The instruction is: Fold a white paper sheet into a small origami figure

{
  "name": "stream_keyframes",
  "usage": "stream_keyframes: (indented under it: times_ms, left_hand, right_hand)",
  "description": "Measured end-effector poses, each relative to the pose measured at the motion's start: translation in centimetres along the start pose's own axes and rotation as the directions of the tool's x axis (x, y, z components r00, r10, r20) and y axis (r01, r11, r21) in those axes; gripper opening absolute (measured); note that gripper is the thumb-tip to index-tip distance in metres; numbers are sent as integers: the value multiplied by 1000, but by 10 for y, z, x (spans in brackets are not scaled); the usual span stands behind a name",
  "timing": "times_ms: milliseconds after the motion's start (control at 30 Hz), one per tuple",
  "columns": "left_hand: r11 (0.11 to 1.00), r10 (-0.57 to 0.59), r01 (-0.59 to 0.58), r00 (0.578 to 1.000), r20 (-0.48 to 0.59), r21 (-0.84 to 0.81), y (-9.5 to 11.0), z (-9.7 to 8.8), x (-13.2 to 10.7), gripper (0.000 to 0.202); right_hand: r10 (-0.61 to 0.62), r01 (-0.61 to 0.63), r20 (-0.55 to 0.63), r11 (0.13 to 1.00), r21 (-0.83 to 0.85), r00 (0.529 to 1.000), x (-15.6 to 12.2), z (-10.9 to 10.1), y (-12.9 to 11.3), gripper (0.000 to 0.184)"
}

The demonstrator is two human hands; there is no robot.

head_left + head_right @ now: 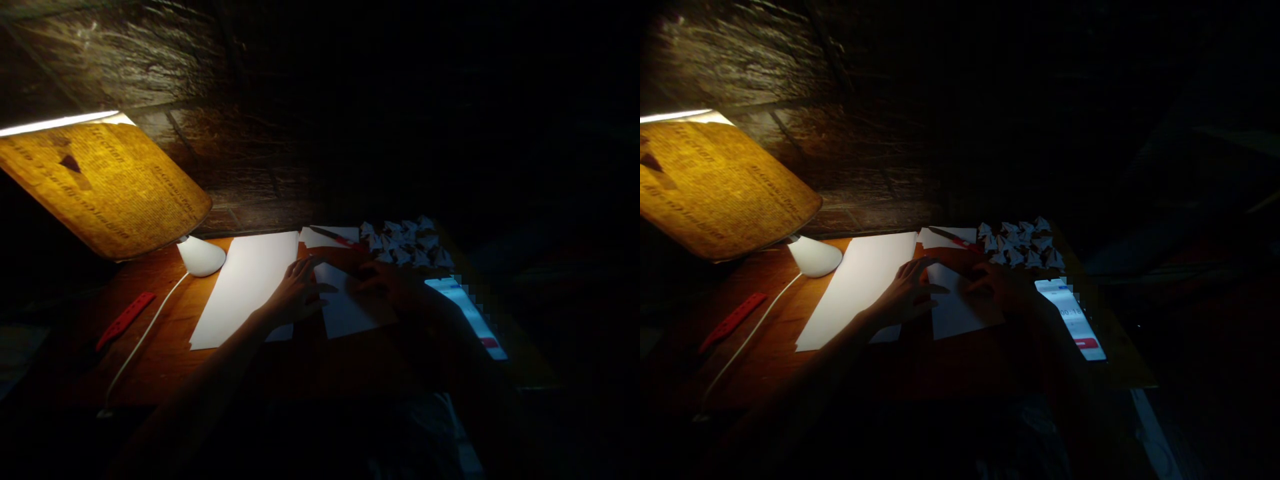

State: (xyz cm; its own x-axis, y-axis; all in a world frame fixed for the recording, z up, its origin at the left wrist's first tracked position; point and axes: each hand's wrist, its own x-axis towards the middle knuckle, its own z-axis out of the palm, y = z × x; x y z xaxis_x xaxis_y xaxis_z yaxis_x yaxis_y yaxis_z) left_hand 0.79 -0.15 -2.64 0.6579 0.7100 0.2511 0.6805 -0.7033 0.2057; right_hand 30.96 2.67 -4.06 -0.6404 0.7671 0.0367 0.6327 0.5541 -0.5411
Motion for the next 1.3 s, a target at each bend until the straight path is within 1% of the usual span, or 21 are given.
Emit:
stream_keyframes:
  times_ms: [200, 367, 467, 667, 800, 933, 1000, 1067, 1100, 1133, 1200, 1300]
  left_hand:
    - [999, 53, -52, 998, 36, -12, 1, -1, 2, 34]
    - [990, 117, -108, 989, 96, -90, 2, -1, 4, 40]
    - [988, 140, -132, 985, 105, -85, 2, -1, 5, 39]
    - [985, 164, -158, 981, 107, -66, 4, -1, 4, 35]
    - [971, 210, -193, 971, 114, -143, 6, 3, 6, 36]
    - [949, 222, -191, 970, 99, -252, 8, 7, 7, 33]
    - [946, 205, -173, 974, 93, -274, 9, 7, 6, 32]
    - [946, 194, -160, 977, 94, -283, 10, 6, 5, 33]
    - [946, 189, -155, 977, 96, -284, 10, 5, 4, 34]
    - [947, 186, -152, 978, 98, -283, 11, 4, 4, 33]
    - [948, 186, -152, 977, 101, -280, 13, 2, 3, 29]
    - [949, 189, -153, 976, 110, -275, 17, -2, 4, 32]
  right_hand:
    - [-14, 14, 3, 999, 31, 1000, -1, 1, 3, 58]
    - [9, -5, -48, 996, 94, 999, 0, 5, 6, 45]
    - [28, -18, -73, 991, 130, 997, -1, 2, 4, 40]
    - [91, -84, -34, 984, 156, 995, 0, -7, -6, 46]
    - [97, -94, -12, 985, 147, 995, 1, -7, -8, 41]
    - [100, -95, -47, 991, 99, 994, 1, -2, -6, 41]
    - [69, -65, -71, 996, 58, 995, -1, -1, -9, 33]
    - [7, -10, -79, 1000, -30, 997, -6, -3, -18, 21]
    - [-35, 31, -66, 997, -72, 997, -8, -3, -23, 25]
    - [-68, 62, -59, 993, -102, 996, -11, -4, -28, 34]
    - [-122, 118, -25, 986, -115, 992, -16, -2, -34, 50]
    - [-172, 171, -1, 981, -94, 985, -21, 4, -34, 53]
